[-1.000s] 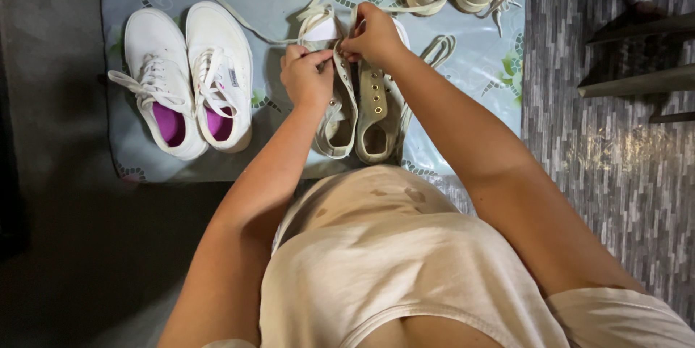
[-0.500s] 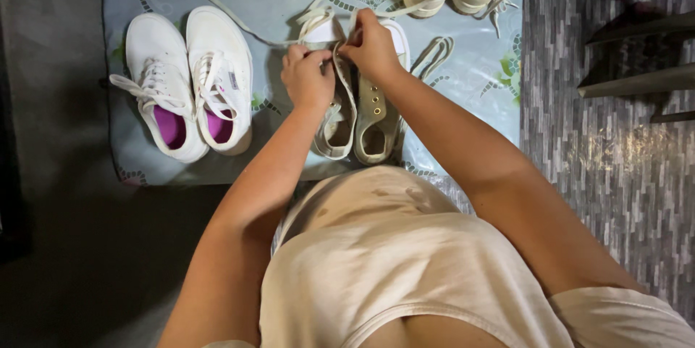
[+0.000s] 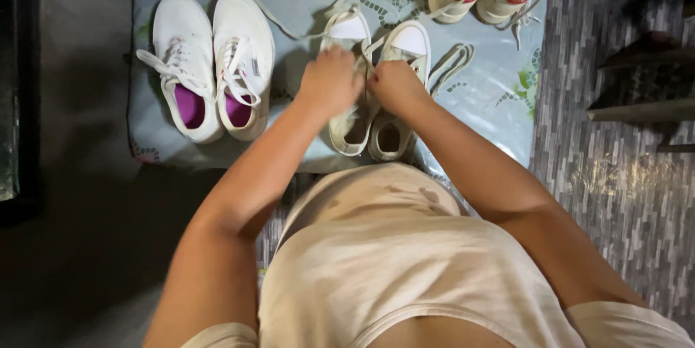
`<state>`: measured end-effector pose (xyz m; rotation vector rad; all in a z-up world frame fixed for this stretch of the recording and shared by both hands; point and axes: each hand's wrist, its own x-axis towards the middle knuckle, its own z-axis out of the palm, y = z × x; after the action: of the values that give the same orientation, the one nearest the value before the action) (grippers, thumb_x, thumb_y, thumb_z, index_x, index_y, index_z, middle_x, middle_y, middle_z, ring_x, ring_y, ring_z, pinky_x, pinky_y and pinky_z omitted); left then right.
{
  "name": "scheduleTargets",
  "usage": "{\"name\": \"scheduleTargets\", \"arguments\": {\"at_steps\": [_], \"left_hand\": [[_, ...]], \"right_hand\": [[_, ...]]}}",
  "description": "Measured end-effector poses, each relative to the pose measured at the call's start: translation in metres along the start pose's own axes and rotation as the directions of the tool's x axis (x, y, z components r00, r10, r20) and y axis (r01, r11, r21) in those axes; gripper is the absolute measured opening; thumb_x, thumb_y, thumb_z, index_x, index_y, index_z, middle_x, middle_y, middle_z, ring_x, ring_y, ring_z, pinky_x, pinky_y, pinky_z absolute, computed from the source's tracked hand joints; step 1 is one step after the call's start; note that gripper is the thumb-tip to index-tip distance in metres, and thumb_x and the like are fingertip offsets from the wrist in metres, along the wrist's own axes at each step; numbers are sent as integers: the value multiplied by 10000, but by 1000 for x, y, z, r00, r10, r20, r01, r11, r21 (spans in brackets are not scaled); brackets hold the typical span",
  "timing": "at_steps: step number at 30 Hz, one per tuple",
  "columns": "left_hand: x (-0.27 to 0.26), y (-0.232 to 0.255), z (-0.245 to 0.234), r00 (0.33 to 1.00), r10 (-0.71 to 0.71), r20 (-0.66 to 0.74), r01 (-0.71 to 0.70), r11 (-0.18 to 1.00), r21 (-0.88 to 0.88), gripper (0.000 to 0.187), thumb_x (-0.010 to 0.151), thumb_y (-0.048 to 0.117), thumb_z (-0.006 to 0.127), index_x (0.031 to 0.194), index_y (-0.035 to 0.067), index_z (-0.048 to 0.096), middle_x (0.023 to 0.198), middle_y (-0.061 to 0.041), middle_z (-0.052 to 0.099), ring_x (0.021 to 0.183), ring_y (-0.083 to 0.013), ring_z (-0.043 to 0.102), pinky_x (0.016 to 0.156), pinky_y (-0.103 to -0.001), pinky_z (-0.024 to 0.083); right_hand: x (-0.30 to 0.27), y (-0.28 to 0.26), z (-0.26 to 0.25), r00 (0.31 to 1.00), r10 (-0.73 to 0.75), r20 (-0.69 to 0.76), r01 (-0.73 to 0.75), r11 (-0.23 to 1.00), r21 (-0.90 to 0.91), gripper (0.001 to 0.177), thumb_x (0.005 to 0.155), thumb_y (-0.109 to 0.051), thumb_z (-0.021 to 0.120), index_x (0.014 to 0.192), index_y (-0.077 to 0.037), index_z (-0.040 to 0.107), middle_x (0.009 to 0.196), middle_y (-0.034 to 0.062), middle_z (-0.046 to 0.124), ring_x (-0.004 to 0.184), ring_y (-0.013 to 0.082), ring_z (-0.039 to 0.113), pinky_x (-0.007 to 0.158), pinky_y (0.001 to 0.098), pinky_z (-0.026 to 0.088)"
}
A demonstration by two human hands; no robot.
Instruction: The person removes laces from a pair of white sneakers and a pair of light green canvas shoes, then re-laces each shoe by threading the laces through the eyelets and tying them. The shoes remain on a patterned surface throughout.
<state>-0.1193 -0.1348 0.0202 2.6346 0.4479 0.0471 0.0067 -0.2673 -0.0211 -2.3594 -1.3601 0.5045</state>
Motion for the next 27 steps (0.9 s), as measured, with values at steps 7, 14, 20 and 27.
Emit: {"name": "scheduleTargets", "arguments": {"at_steps": [7,14,20,27], "left_hand": [[-107,96,-82,846,424,322,-225,833,-505,188,865,214,641,884,29,668,937,-184,678,847,-365,681,744,-493,541],[3,8,-50,970,-136,204,137,991,9,196,945,193,611,1099,107,698,1010,-122,743,957,-315,702,823,-494,524],[67,-97,-9,999,-54,7,40,821,569,274,844,147,594,1086,116,717,1210,-159,645,1266,-366,530,1110,-648,303],[75,-52,-63,987,-162,-21,70,540,-839,258,1071,321,510,1061,76,591,743,-96,688,615,-228,702,530,-383,581]], "right_hand": [[0,25,20,995,90,39,-91,996,12,297,940,-234,603,844,29,701,866,288,679,837,487,656,794,553,526],[-11,-14,-27,970,203,135,-202,979,-24,367,932,-373,639,884,-14,697,878,258,704,838,446,675,788,530,530],[-22,-43,-62,953,295,77,-297,954,26,431,891,-484,702,994,-66,687,837,196,727,847,398,688,746,509,532],[0,-54,-51,863,-321,-391,449,841,301,460,1026,-277,721,1342,28,585,1200,223,673,1043,366,685,906,447,544]]}}
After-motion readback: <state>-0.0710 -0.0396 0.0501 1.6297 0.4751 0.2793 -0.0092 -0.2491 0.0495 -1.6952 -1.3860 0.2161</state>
